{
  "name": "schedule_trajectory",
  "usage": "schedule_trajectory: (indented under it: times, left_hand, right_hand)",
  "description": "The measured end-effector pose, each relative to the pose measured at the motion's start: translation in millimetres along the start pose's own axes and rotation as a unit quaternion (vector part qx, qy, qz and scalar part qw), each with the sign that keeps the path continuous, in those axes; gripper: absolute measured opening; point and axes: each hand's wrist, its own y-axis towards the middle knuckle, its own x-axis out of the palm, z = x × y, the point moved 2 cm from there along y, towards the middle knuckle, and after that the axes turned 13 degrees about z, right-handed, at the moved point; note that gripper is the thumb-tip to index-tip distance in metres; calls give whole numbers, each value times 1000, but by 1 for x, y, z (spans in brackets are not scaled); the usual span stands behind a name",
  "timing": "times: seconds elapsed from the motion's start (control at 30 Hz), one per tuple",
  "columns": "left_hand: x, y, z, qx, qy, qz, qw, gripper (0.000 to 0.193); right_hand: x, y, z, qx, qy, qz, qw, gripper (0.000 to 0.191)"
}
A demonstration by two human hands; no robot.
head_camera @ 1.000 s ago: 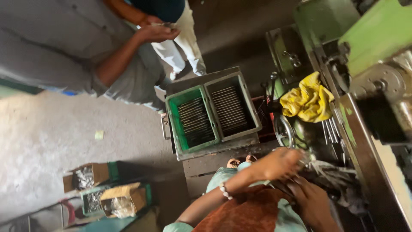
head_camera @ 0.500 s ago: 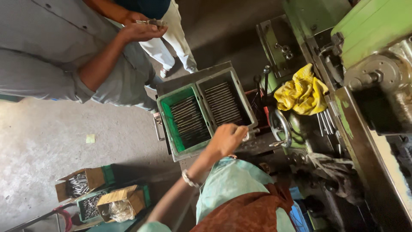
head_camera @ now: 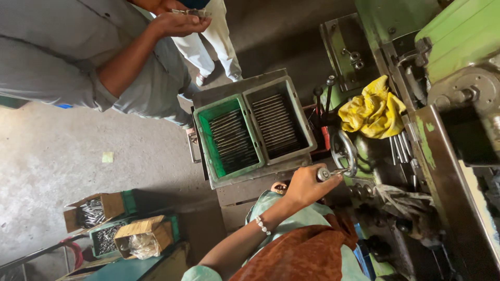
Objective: The person operates a metal lathe, repeatedly picking up cylindrical metal rods from a tray, inserting them into the chuck, and using a handwheel to advance the cutting tool. The person then removes the processed rods and places them back into the tray. The task is performed in a repetitive cycle.
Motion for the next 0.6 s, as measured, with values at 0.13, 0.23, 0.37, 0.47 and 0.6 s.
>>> schedule_trajectory:
  times: [0.13, 0.23, 0.37, 0.47, 0.6]
  left_hand:
    - [6, -1, -4, 45, -44, 14, 998, 38]
    - [7, 1, -7, 145, 2, 74, 987, 36]
    - [9, 1, -18, 35, -13, 3, 999, 39]
    - [6, -2, -19, 19, -15, 2, 1000, 39]
    - [1, -6, -15, 15, -24, 0, 1000, 38]
  right_hand:
    - [-12, 8, 10, 50, 30, 1, 998, 41]
    - [-10, 21, 11, 137, 83, 0, 987, 40]
    - [43, 35, -14, 440, 283, -114, 845, 38]
    - [81, 45, -54, 248, 159, -210, 932, 31]
    - [95, 61, -83, 327, 321, -111, 882, 26]
